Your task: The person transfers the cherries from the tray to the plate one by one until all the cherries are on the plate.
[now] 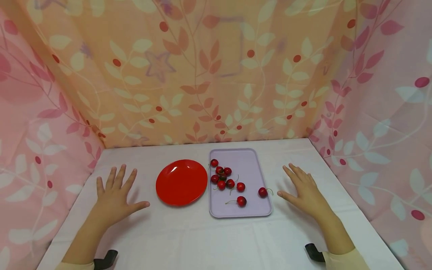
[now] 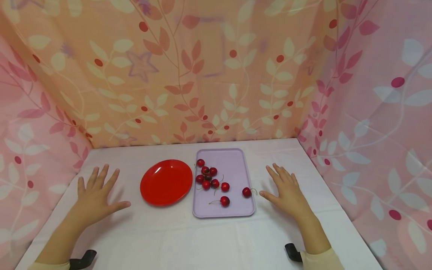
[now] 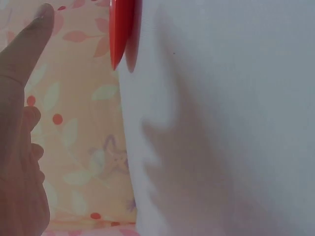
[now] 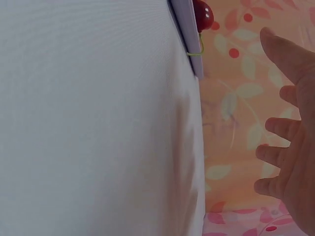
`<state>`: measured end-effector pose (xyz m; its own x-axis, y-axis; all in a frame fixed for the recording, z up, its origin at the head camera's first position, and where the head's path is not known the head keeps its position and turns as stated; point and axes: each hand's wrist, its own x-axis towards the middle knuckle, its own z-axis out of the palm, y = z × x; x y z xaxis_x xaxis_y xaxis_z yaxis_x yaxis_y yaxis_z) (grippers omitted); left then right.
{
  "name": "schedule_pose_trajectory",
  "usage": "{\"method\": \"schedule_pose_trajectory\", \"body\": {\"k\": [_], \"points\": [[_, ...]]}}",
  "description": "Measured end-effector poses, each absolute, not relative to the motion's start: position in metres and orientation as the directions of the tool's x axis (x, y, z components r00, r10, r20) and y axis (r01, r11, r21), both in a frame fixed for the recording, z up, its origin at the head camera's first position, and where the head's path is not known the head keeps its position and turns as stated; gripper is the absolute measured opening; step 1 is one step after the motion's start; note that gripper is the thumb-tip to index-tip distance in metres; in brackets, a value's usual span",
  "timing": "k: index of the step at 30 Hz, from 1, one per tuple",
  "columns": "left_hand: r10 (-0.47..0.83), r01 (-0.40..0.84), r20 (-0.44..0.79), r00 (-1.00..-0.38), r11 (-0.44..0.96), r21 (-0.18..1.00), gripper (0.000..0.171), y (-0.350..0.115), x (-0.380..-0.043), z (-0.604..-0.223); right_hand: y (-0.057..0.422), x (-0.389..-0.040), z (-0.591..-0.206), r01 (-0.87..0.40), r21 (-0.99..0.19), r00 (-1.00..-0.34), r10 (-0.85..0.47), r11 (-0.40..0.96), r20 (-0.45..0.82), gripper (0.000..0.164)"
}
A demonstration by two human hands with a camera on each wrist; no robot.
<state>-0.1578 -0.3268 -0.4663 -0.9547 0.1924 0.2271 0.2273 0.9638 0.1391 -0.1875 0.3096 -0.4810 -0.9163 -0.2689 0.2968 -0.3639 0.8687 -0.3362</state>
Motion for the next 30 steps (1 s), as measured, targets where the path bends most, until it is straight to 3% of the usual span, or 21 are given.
{"method": "schedule_pose_trajectory", "body": {"k": [14,21,30], "points": [[0.191,0.234,0.170,-0.967,0.928,0.290,0.121,-0.308,-0.163,-0.475,0.293,-0.189,-0.475,-0.283,-0.450,-0.958,-0.227,0.847,0.176,0.089],[0.185,0.217,0.119,-0.975,0.902,0.374,0.124,-0.296,-0.169,-0.477,0.288,-0.193,-0.475,-0.263,-0.474,-0.964,-0.208,0.840,0.166,0.085],[0.144,0.163,0.077,-0.987,0.830,0.533,0.115,-0.281,-0.173,-0.483,0.287,-0.196,-0.487,-0.264,-0.567,-0.964,-0.205,0.780,0.167,0.077]]}}
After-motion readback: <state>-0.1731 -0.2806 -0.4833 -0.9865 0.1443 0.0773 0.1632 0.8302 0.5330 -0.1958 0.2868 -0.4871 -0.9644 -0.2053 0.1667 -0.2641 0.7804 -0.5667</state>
